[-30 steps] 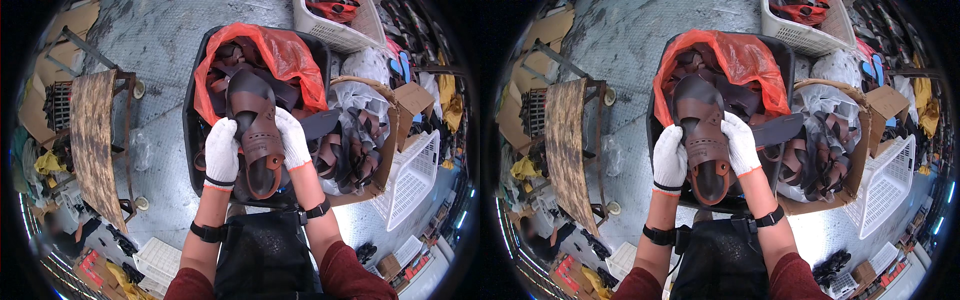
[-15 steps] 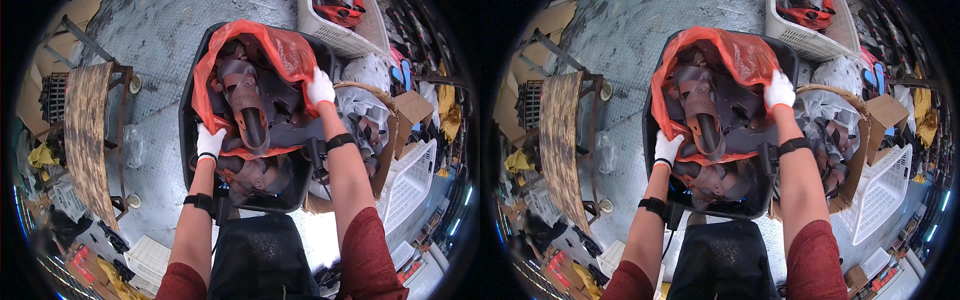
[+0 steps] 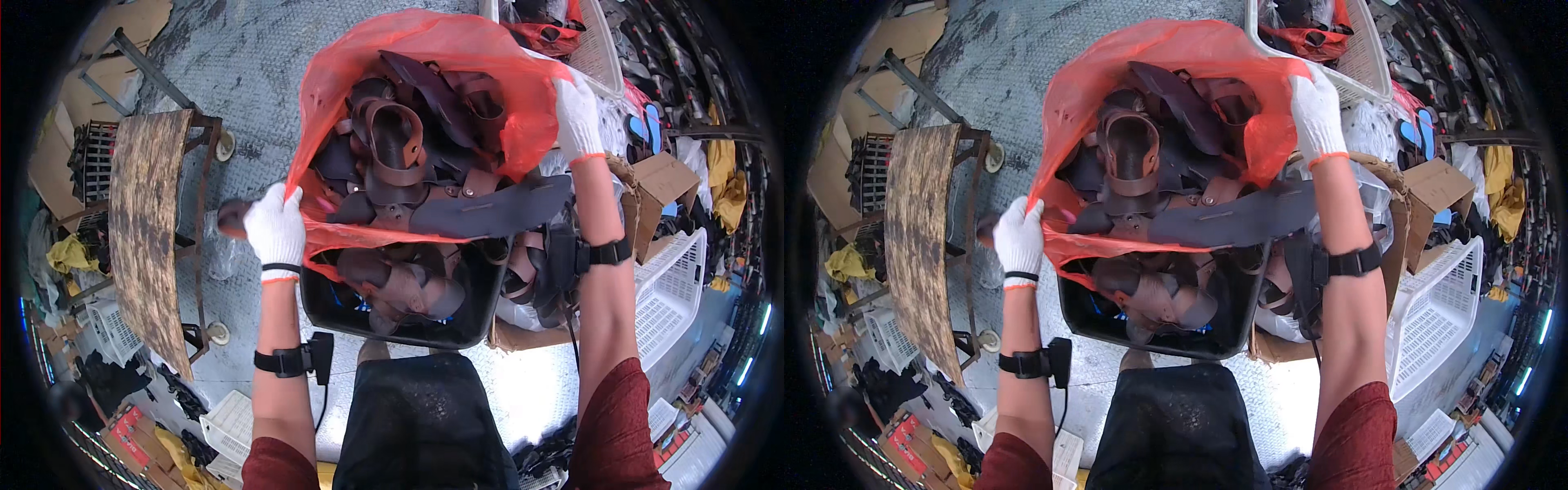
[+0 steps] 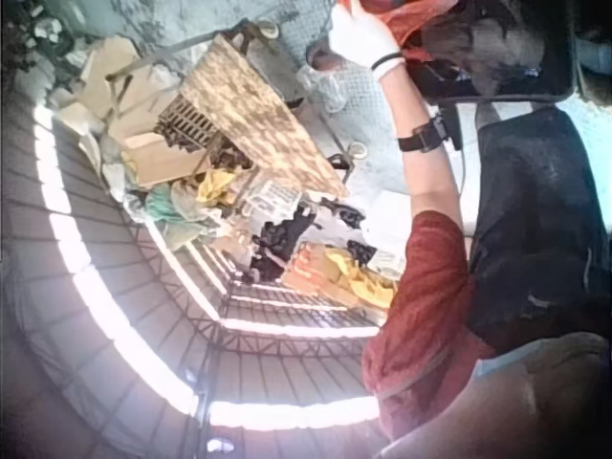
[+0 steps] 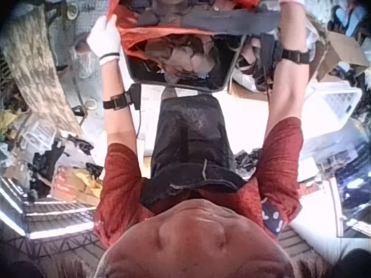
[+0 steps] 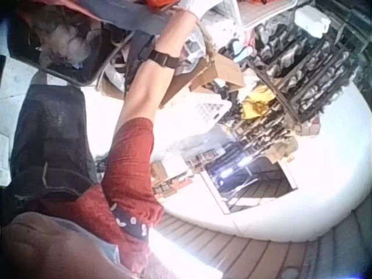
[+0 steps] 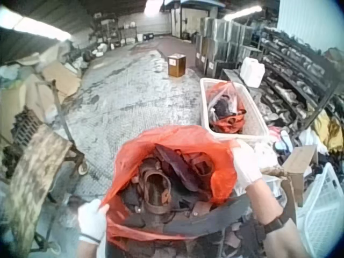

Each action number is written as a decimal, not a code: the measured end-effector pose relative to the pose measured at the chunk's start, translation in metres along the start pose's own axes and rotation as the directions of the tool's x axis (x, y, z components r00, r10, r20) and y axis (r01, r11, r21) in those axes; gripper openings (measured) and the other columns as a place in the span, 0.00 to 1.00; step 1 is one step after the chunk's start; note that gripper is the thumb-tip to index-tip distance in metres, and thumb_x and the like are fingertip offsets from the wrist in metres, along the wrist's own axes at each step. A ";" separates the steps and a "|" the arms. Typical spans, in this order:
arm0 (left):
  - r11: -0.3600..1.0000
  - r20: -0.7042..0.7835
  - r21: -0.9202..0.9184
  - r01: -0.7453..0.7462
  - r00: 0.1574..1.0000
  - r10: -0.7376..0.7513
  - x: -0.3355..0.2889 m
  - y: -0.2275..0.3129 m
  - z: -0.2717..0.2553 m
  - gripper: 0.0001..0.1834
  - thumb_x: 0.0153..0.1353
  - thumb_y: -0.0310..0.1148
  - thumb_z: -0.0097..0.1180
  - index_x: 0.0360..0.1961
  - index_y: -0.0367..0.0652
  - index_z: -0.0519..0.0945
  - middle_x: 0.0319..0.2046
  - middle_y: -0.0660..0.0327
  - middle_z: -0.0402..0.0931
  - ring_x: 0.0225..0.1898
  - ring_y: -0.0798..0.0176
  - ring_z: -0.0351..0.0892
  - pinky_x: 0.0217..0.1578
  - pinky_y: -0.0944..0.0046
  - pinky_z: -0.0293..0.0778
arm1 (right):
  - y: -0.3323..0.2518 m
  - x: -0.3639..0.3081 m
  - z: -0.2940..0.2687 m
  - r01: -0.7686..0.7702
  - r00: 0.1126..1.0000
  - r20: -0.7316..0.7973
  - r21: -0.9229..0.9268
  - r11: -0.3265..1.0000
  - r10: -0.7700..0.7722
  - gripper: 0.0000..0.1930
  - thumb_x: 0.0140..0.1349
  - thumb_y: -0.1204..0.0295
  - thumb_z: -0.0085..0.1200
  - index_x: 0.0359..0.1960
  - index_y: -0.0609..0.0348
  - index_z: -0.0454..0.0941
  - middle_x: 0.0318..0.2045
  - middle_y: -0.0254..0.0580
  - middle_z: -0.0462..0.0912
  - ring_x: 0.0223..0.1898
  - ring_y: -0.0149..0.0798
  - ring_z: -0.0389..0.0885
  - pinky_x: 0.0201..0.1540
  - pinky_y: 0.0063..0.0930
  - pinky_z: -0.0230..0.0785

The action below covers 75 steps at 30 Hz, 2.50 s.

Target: Sort and bundle shoe upper components by size and pair in a manufacturing facility.

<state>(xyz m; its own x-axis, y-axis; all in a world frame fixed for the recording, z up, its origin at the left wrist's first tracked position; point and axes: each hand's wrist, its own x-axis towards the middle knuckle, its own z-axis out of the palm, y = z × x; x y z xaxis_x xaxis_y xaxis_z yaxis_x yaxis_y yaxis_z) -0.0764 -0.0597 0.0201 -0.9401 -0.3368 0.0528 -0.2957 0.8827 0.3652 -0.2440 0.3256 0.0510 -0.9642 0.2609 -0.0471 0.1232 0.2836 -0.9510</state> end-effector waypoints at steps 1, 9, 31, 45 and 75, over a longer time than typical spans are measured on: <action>0.952 0.012 0.266 -0.153 0.988 0.155 0.008 0.007 -0.017 0.12 0.58 0.39 0.58 0.28 0.41 0.79 0.20 0.47 0.77 0.27 0.41 0.76 0.34 0.48 0.69 | -0.001 -0.001 -0.005 0.020 1.000 0.006 0.107 0.994 -0.020 0.18 0.67 0.66 0.48 0.53 0.65 0.76 0.43 0.34 0.80 0.41 0.26 0.75 0.44 0.22 0.69; 0.574 0.488 -0.708 0.413 0.873 -0.026 -0.018 0.022 -0.019 0.10 0.65 0.31 0.55 0.31 0.35 0.80 0.24 0.66 0.78 0.28 0.76 0.74 0.30 0.70 0.69 | 0.012 -0.032 -0.024 -0.071 0.997 0.017 0.317 0.946 0.069 0.17 0.65 0.70 0.46 0.52 0.65 0.77 0.46 0.40 0.81 0.45 0.33 0.78 0.48 0.26 0.70; 0.059 0.156 -0.975 0.216 0.843 -0.515 -0.202 -0.033 -0.172 0.14 0.70 0.33 0.48 0.42 0.30 0.77 0.27 0.58 0.78 0.17 0.76 0.67 0.18 0.76 0.61 | -0.143 -0.157 0.017 -0.092 0.991 0.130 0.607 0.789 0.016 0.18 0.68 0.69 0.44 0.57 0.63 0.73 0.52 0.42 0.79 0.53 0.39 0.78 0.58 0.31 0.69; 0.155 -0.111 -0.987 0.042 0.516 -0.850 -0.499 -0.187 -0.210 0.10 0.73 0.31 0.44 0.36 0.37 0.75 0.27 0.64 0.73 0.24 0.73 0.69 0.42 0.69 0.72 | -0.114 -0.487 0.164 -0.187 0.535 0.784 0.471 0.862 -0.313 0.08 0.63 0.75 0.51 0.41 0.68 0.72 0.36 0.41 0.78 0.39 0.35 0.76 0.44 0.29 0.70; 0.743 -0.323 -0.155 0.651 0.678 -0.661 -0.759 -0.402 0.070 0.11 0.61 0.37 0.54 0.36 0.40 0.77 0.26 0.47 0.77 0.33 0.41 0.78 0.34 0.49 0.73 | 0.350 -0.766 0.422 0.936 -0.057 0.984 0.111 0.333 -0.166 0.31 0.57 0.61 0.56 0.59 0.64 0.61 0.54 0.65 0.74 0.54 0.59 0.76 0.53 0.48 0.71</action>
<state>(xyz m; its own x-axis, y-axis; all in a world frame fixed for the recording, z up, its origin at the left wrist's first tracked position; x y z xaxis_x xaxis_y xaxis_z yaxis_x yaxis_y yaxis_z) 0.7445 -0.1361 -0.2323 -0.3871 -0.9172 0.0943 -0.8055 0.3862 0.4495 0.4384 -0.1647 -0.3751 -0.1965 -0.9705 -0.1399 -0.8878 0.2366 -0.3947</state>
